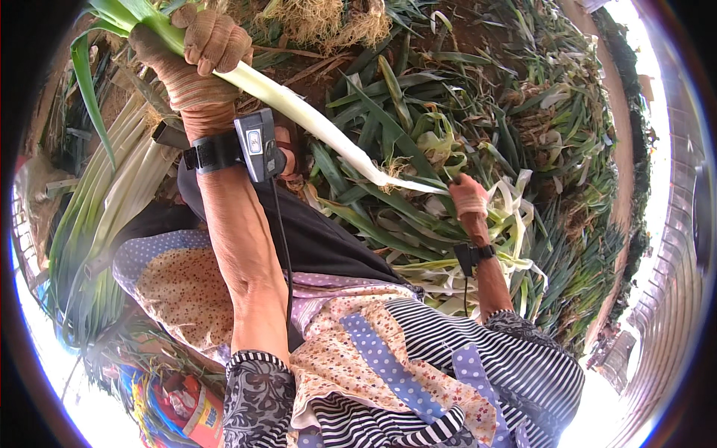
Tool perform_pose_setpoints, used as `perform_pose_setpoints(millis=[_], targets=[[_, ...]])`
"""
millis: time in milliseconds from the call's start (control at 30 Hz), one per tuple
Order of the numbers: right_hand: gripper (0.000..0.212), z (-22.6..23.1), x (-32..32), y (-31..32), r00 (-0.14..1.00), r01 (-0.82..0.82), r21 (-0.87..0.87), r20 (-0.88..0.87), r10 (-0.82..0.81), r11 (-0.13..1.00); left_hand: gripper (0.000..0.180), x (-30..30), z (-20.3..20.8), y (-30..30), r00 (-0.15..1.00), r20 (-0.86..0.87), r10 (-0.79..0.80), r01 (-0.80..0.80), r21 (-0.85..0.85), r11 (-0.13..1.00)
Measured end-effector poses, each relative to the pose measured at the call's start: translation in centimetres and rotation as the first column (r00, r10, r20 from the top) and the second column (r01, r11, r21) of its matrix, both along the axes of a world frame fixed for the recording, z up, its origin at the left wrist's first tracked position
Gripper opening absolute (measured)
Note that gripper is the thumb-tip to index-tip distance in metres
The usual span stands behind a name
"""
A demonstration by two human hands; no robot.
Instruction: Sorting, cleaning, and bundling leeks from a large pile into a metal alignment frame.
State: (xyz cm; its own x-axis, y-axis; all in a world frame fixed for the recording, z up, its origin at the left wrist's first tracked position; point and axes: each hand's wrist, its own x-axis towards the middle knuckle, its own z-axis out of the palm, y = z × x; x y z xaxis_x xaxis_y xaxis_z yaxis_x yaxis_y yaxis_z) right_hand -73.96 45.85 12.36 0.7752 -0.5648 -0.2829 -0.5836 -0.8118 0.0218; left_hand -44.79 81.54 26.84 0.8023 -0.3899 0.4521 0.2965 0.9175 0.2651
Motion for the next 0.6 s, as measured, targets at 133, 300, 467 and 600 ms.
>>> perform_pose_setpoints(millis=[133, 300, 467, 600], targets=[[0.024, -0.5, -3.3, -3.5, 0.986, 0.113, -0.124, -0.106, -0.126, 0.986, 0.043, 0.0, 0.0, 0.3, 0.998, 0.052, -0.03, 0.03, -0.014, 0.999], [0.044, 2.7, 0.9, -0.3, 0.965, -0.073, -0.043, 0.248, 0.081, 0.996, 0.043, 0.0, -0.4, 0.4, 1.0, 0.004, -0.016, 0.017, -0.047, 0.999], [0.047, 7.2, 7.1, 10.9, 0.801, -0.516, 0.623, 0.594, 0.075, 0.588, 0.04, 0.4, -0.8, 0.5, 0.998, 0.045, -0.042, 0.044, -0.044, 0.998], [0.044, 6.0, 8.5, 12.8, 0.725, -0.664, 0.559, 0.642, 0.248, 0.496, 0.039, 0.8, -1.0, 0.6, 0.995, 0.069, -0.069, 0.074, -0.072, 0.995]])
